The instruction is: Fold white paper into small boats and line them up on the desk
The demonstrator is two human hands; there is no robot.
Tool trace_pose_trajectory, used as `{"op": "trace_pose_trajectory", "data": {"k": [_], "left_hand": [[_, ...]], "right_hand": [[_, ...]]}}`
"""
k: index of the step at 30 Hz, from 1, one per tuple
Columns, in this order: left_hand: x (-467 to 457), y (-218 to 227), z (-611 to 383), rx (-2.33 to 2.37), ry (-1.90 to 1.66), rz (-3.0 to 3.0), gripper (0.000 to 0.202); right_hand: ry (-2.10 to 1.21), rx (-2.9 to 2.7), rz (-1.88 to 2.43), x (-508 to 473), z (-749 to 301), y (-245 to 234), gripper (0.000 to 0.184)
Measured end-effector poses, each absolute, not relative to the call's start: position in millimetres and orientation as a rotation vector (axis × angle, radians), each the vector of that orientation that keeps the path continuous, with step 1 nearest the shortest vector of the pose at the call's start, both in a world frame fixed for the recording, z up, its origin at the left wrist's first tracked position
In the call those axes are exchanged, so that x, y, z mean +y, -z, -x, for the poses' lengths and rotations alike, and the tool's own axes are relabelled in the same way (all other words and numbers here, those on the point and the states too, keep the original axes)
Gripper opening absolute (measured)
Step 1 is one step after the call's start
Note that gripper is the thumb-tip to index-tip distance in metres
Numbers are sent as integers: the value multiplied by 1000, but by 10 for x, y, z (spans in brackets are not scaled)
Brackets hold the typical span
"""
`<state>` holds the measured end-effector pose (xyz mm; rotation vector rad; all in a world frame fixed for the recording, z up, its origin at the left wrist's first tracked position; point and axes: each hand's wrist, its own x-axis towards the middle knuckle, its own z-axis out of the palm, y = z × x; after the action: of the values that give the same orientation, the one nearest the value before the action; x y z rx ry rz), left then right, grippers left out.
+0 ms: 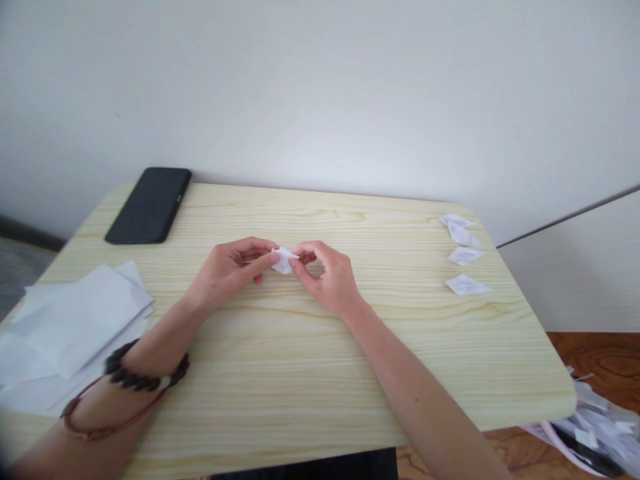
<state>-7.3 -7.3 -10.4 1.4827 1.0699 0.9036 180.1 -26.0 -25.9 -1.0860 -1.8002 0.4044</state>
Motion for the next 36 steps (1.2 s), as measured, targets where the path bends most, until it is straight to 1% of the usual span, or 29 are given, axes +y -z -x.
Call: {"op": "trace_pose_trajectory", "data": {"k": [4,9,18,27,31,36], "left_hand": [[-82,95,74,1062,-931,-1480,28],[-89,70,88,1002,-910,-1526,23],[-106,109,60,1098,-858,-1687,27],[-105,176,17,1066,-872,-1579,31],[-98,168,32,1016,-821,-1594,32],[-115,144,40,1050,-749,-1635,31]], "right_hand": [[-432,-1836,1072,-261,-1809,249,9],[-446,-1878,1030,-256,-1816,223,3],[-448,-1941,1034,-271,-1805,243,4],[-661,-1767,1127,-252,-1797,261,12],[-705,-1684,1140,-260,-1811,281,11],[-727,-1713,1110,-276,-1806,282,9]]}}
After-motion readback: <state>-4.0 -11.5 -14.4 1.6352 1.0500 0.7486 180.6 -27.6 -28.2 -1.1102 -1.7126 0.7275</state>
